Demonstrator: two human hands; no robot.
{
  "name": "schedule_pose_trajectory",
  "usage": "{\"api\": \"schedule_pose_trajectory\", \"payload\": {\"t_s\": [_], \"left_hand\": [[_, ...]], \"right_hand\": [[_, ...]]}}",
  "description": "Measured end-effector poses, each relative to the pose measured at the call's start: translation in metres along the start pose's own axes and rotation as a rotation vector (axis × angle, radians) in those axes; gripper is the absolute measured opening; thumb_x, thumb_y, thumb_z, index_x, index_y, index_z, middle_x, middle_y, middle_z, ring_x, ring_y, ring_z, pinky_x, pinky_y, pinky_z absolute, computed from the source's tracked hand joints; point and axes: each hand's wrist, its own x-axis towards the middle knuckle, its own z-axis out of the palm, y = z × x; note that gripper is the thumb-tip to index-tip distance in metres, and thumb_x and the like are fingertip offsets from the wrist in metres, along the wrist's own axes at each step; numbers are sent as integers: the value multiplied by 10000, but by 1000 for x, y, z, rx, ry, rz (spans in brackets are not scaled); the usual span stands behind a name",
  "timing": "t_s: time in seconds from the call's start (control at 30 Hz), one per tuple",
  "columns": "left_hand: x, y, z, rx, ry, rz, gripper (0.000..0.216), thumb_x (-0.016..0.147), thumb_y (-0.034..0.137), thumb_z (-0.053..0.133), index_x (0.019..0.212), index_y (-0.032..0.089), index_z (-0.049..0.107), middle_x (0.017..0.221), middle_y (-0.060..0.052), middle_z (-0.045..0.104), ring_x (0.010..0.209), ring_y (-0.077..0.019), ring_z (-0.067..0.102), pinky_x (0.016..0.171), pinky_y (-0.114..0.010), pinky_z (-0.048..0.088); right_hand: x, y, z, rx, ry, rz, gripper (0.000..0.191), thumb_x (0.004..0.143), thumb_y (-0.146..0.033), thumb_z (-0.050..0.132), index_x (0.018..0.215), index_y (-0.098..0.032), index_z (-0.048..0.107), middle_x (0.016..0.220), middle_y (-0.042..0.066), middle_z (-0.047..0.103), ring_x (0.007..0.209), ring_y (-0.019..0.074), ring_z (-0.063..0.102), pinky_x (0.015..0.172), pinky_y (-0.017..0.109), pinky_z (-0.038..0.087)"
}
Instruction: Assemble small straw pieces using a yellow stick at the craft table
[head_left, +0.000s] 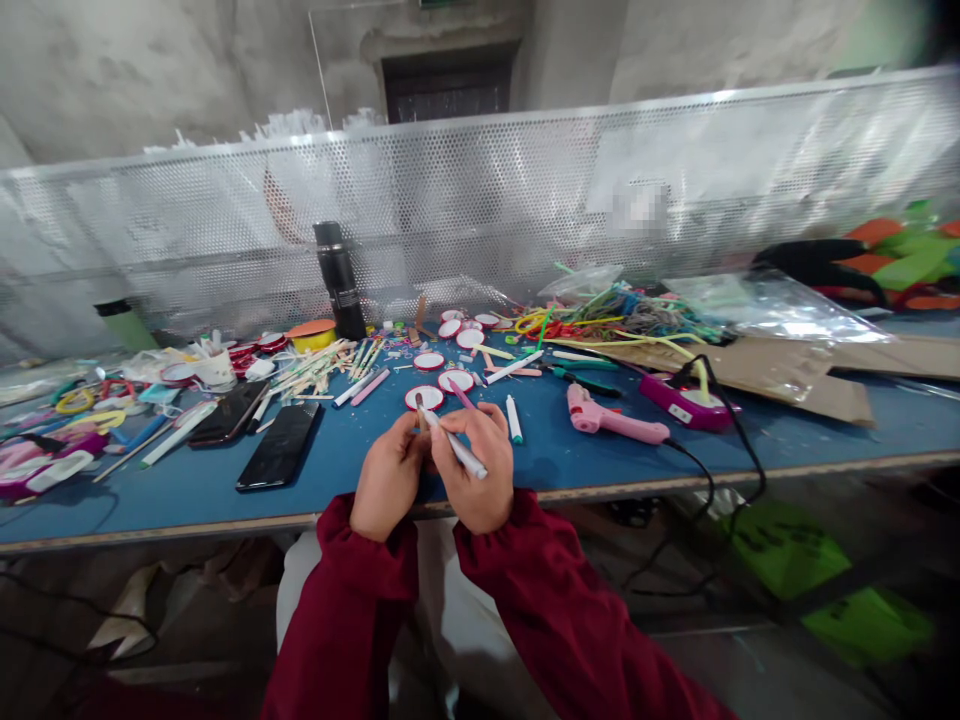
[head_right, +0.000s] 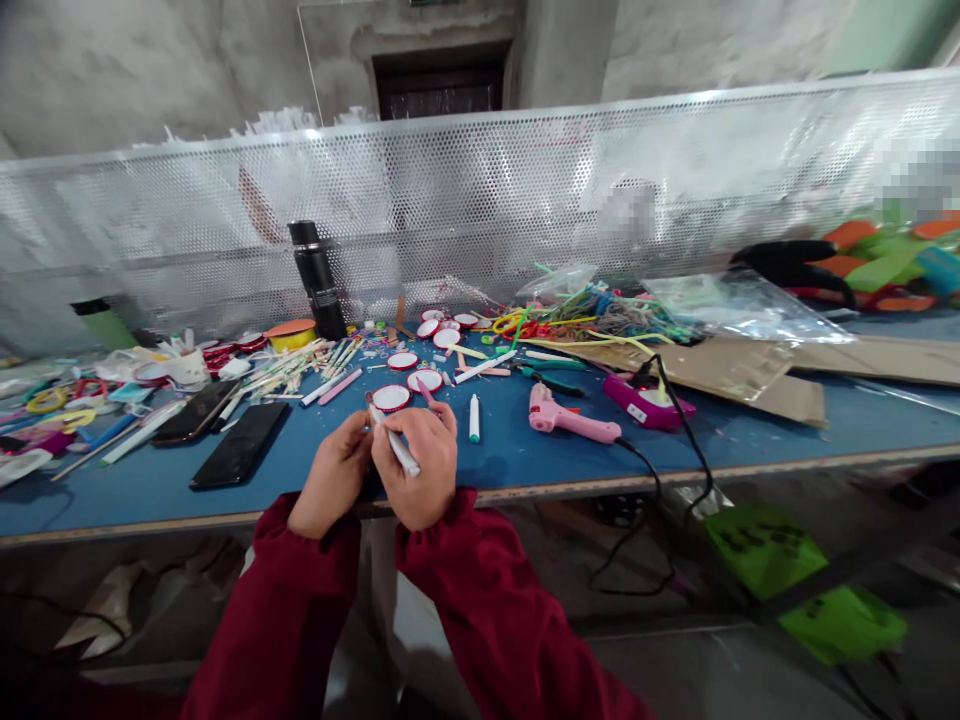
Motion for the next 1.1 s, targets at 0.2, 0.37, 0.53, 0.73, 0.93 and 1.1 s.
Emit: {"api": "schedule_pose_trajectory", "payload": {"t_s": [0.2,0.37,0.53,0.73,0.93,1.1], "left_hand": [[0,3,0,-35,-9,-24,134,942,250,509,977,212,632,788,15,655,621,-121,558,597,-227,412],[0,0,0,-21,-4,-4,160,949,258,497,1009,212,638,806,15,651,635,-124,553,610,-232,410],[0,0,0,-14,-13,-24,192,959,289,504,1072,215,641,822,17,642,633,-120,549,612,-231,411],[-1,4,-1,-26,-20,-3,157,954,245,496,1018,207,634,829,15,647,654,-118,559,629,-225,425],[-1,4,-1,-18,-11,-21,174,951,238,499,1043,208,643,815,18,645,645,-118,559,609,-223,417],[0,3,-1,-18,-10,-9,188,959,246,492,1054,206,649,817,15,650,650,-121,561,615,-226,422]], "right_hand": [[0,1,0,-11,34,12,107,939,-217,600,841,-253,579,776,-7,719,758,182,686,972,419,436],[0,0,0,8,18,7,98,941,-207,605,855,-251,591,809,-4,732,789,182,694,1003,428,422],[0,1,0,6,11,10,105,943,-202,601,850,-249,586,797,-5,726,782,177,688,994,421,421],[0,1,0,6,31,18,96,943,-210,603,856,-248,588,795,-3,721,782,174,683,990,417,420],[0,1,-1,-1,1,25,117,942,-205,598,834,-247,582,772,-5,715,751,175,671,952,413,431],[0,1,0,8,13,11,96,942,-207,601,854,-245,591,801,-4,724,786,177,686,993,420,415]]}}
